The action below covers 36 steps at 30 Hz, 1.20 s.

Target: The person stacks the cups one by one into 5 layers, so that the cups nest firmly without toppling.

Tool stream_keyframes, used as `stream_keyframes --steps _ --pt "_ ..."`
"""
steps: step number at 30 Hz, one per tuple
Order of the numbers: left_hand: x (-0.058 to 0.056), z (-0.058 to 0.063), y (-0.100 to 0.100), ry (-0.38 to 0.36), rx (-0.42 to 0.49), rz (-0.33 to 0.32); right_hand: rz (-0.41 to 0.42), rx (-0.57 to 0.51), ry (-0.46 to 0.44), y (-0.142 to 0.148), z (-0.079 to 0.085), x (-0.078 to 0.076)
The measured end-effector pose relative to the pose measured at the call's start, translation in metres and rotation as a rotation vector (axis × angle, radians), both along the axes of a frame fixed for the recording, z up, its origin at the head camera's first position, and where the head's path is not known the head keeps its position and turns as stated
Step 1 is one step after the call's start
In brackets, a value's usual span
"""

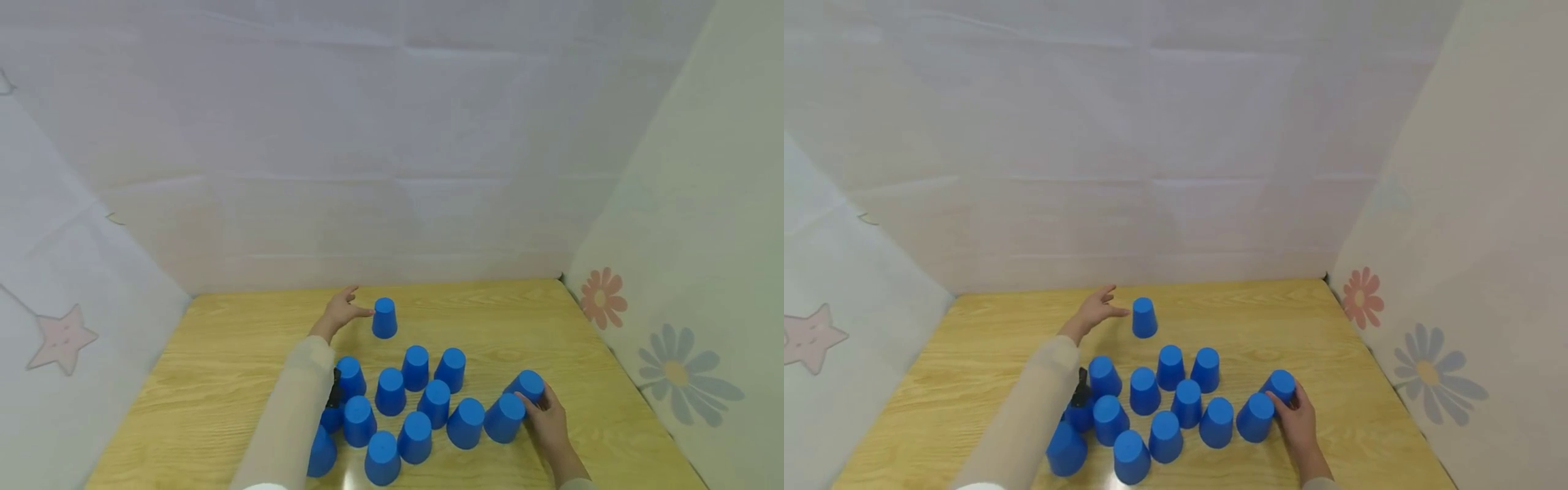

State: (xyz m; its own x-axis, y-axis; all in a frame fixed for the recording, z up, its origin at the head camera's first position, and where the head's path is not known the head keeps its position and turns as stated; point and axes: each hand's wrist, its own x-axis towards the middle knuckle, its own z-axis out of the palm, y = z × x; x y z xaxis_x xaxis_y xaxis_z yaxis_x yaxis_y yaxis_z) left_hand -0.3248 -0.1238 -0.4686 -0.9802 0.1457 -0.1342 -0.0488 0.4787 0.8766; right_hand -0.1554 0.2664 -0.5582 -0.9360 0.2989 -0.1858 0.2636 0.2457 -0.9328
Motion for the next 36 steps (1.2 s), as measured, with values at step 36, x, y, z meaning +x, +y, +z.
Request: stream_keyframes --steps 36 --pt "0.078 0.023 -0.087 0.175 0.104 -0.025 0.087 0.041 0.085 0.007 0.03 -0.016"
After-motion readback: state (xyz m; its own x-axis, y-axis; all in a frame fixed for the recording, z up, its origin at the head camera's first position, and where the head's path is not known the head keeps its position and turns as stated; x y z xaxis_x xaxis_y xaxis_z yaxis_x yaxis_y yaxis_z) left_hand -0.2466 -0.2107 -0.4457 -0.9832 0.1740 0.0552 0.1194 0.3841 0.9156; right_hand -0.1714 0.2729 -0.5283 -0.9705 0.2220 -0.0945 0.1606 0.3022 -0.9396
